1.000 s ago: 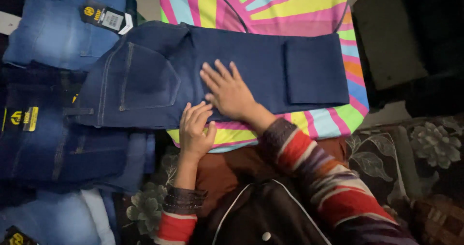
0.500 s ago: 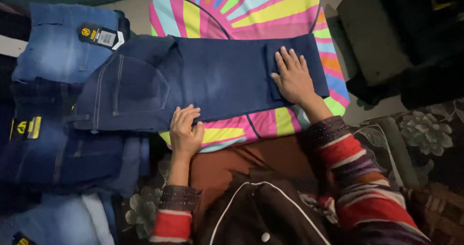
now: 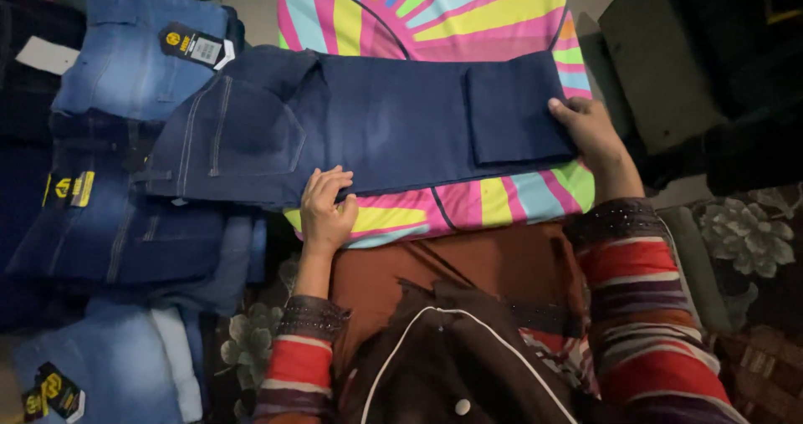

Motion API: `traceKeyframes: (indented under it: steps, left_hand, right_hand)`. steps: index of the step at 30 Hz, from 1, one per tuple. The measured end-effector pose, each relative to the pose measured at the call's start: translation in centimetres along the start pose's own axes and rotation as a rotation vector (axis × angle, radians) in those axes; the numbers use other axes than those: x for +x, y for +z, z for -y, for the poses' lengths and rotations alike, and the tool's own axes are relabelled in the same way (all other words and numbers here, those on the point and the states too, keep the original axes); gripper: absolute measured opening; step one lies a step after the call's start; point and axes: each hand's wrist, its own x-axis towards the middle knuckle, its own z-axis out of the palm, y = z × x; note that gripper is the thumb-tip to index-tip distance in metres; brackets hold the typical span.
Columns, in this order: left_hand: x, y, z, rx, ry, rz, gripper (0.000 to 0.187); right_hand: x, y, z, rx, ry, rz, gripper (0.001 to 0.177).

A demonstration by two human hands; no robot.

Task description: Folding and stacking multiple pairs of denim jeans.

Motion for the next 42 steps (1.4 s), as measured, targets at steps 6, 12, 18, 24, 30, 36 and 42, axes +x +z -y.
traceKeyframes:
  steps: [6, 12, 18, 24, 30, 36, 42]
  left_hand:
    - [0.0, -0.1, 0.1, -0.006, -0.001, 0.028, 0.025]
    - [2.0, -1.9, -5.1, 0.367, 0.052, 0.076, 0.042]
    - [2.7, -0.3, -10.1, 0.480, 0.324, 0.077, 0.010]
    - [2.7, 0.6, -11.4, 0.237, 0.218, 0.123, 0.033]
    - [4.0, 0.5, -10.9, 0.222, 0.104, 0.083, 0.031]
    - [1.2, 3.2, -6.7, 0.312, 0.174, 0.050, 0.029]
    - [1.4, 3.2, -7.1, 0.353, 0.174, 0.037, 0.029]
  right_hand:
    - [-4.3, 0.3, 6.6, 0.018, -0.107, 0.190, 0.040]
    - [-8.8, -4.2, 17.0, -0.032, -0.215, 0.203, 0.058]
    - [-1.9, -12.9, 12.0, -0.569, -0.360, 0.007, 0.057]
    - [1.3, -11.5, 4.7, -0.965, -0.405, -0.145, 0.040]
    - [-6.2, 2.4, 11.9, -1.249, -0.707, -0.550, 0.035]
    - [-11.3, 12.9, 9.4, -1.192, -0.966, -0.441, 0.040]
    - [-11.0, 12.5, 7.8, -1.005, -1.145, -0.486, 0.040]
